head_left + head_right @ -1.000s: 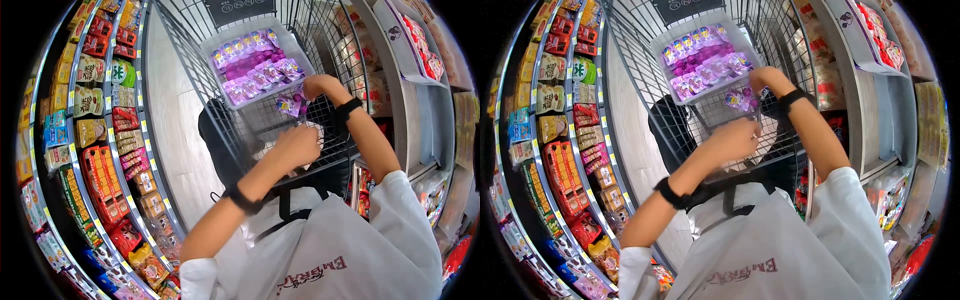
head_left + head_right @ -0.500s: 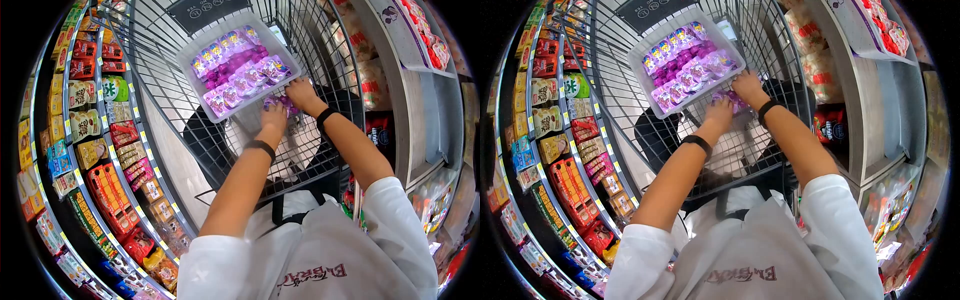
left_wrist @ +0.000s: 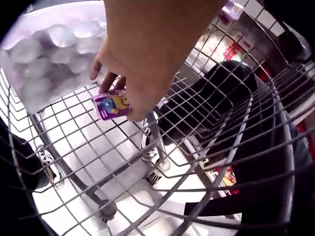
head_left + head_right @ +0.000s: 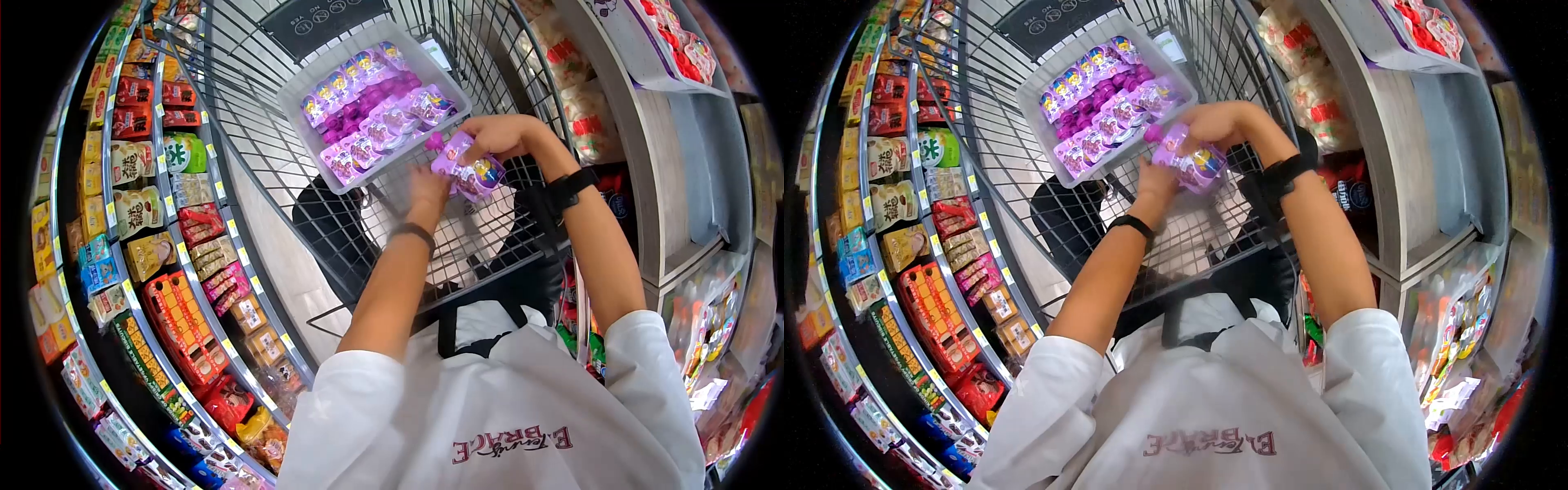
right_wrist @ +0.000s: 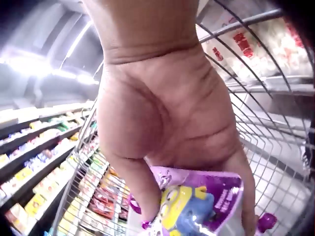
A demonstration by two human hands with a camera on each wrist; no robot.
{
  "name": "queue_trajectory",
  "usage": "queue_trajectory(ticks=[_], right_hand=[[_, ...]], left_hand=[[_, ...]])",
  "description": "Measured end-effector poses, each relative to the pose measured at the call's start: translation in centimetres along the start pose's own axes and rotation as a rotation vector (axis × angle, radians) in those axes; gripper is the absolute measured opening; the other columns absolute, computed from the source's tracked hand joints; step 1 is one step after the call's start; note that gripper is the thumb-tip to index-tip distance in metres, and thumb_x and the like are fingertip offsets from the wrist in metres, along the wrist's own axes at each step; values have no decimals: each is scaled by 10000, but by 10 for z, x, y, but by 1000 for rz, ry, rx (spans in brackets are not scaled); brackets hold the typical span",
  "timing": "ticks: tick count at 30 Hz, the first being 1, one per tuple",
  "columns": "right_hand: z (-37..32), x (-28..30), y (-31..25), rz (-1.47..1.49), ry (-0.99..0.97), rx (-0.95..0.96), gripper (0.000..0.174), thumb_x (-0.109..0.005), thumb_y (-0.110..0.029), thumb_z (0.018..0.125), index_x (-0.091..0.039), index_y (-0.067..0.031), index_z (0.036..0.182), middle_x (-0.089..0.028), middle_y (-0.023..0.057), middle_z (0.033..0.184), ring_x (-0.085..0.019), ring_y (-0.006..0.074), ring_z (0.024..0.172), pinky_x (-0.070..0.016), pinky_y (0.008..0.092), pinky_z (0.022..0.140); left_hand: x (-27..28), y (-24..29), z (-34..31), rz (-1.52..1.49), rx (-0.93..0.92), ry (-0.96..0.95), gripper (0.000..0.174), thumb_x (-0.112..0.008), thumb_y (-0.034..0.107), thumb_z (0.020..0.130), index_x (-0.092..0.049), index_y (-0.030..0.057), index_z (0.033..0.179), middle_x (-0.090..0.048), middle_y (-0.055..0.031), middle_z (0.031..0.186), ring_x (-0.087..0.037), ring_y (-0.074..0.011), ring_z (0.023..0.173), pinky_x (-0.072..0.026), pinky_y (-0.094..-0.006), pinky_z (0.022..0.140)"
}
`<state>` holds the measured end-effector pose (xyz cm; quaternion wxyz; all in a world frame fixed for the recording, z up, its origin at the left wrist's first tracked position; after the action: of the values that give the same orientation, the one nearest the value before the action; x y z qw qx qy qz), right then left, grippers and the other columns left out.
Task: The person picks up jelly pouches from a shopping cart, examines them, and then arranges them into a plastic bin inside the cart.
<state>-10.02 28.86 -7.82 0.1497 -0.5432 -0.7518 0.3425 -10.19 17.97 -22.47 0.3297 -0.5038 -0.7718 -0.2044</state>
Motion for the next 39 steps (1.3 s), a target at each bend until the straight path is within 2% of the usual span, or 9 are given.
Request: queue_trajectory(ticks=[4, 6, 10, 14, 19, 24, 26, 32, 39], right_hand=[[2, 15, -2, 101, 48, 269, 317, -674, -115, 871, -593, 9, 1151, -671, 54, 1007, -626, 117, 926, -505, 258, 828], [6, 40, -2, 156, 281, 319, 323, -673, -154, 887, -594, 7, 1156, -670, 44, 1034, -622, 105, 932, -502, 263, 836], [0, 50, -13, 526, 401, 408, 311, -694, -177, 867, -614, 12, 1101, -674, 66, 978, -648, 120, 879, -535, 280, 729], [5, 48, -17, 680, 399, 398, 259, -670, -84, 861, -603, 25, 1086, -674, 98, 976, -679, 173, 821, -582, 339, 732], [14, 51, -44, 341, 544, 325, 330, -689, -75, 810, -608, 4, 1119, -678, 96, 977, -673, 195, 860, -549, 340, 774], [39, 55, -115, -620, 960, 414, 372, -713, -92, 683, -650, -1, 1038, -694, 96, 880, -680, 243, 784, -541, 370, 722], [57, 49, -134, -617, 955, 363, 261, -728, -85, 714, -649, -40, 958, -653, 45, 815, -650, 160, 797, -528, 336, 699], [192, 47, -125, 591, 623, 546, 79, -684, -55, 824, -625, -30, 871, -611, 60, 818, -614, 158, 697, -570, 282, 641], [250, 9, -120, 267, 642, 67, 145, -626, -116, 900, -627, 24, 938, -663, 137, 749, -656, 196, 574, -488, 281, 439]], left_hand=[[15, -20, -30, -222, 172, 187, 507, -504, 297, 934, -444, 65, 1381, -619, -184, 1197, -622, -357, 1056, -450, -505, 929], [17, -40, -29, -799, 158, 168, 474, -530, 250, 906, -475, 12, 1312, -657, -207, 1078, -653, -328, 991, -496, -455, 865], [79, -52, -114, -1678, -26, 263, 353, -509, 72, 841, -549, 1, 1185, -645, -101, 1044, -610, -183, 928, -488, -333, 822], [75, -82, -186, -1979, 29, 535, 372, -512, 36, 900, -496, 8, 1270, -628, -81, 1055, -635, -155, 890, -532, -301, 769], [90, -91, -275, -1618, 162, 881, 385, -619, 43, 851, -530, -14, 1221, -667, -125, 1043, -663, -210, 924, -530, -332, 813], [110, -107, -300, -975, 183, 1175, 438, -667, 49, 742, -576, 30, 1170, -647, -167, 1023, -634, -363, 930, -521, -402, 828], [125, -106, -299, -760, 7, 1262, 468, -696, 59, 683, -593, 48, 1139, -645, -142, 1025, -636, -329, 932, -523, -398, 804], [122, -107, -294, -631, -129, 1457, 459, -739, 23, 681, -604, 78, 1116, -669, -94, 1070, -660, -269, 890, -515, -357, 743], [117, -119, -292, -761, -26, 1543, 480, -748, 7, 679, -584, 68, 1125, -669, -99, 1080, -657, -279, 929, -511, -359, 778]])
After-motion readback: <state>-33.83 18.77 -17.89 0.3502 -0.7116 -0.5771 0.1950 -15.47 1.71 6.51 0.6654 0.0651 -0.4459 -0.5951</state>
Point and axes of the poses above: each hand's wrist, its own z-axis towards the middle knuckle, its own x-axis out of the back of the hand, y = z × x, the point moved 7 cm from there along z, towards the middle knuckle
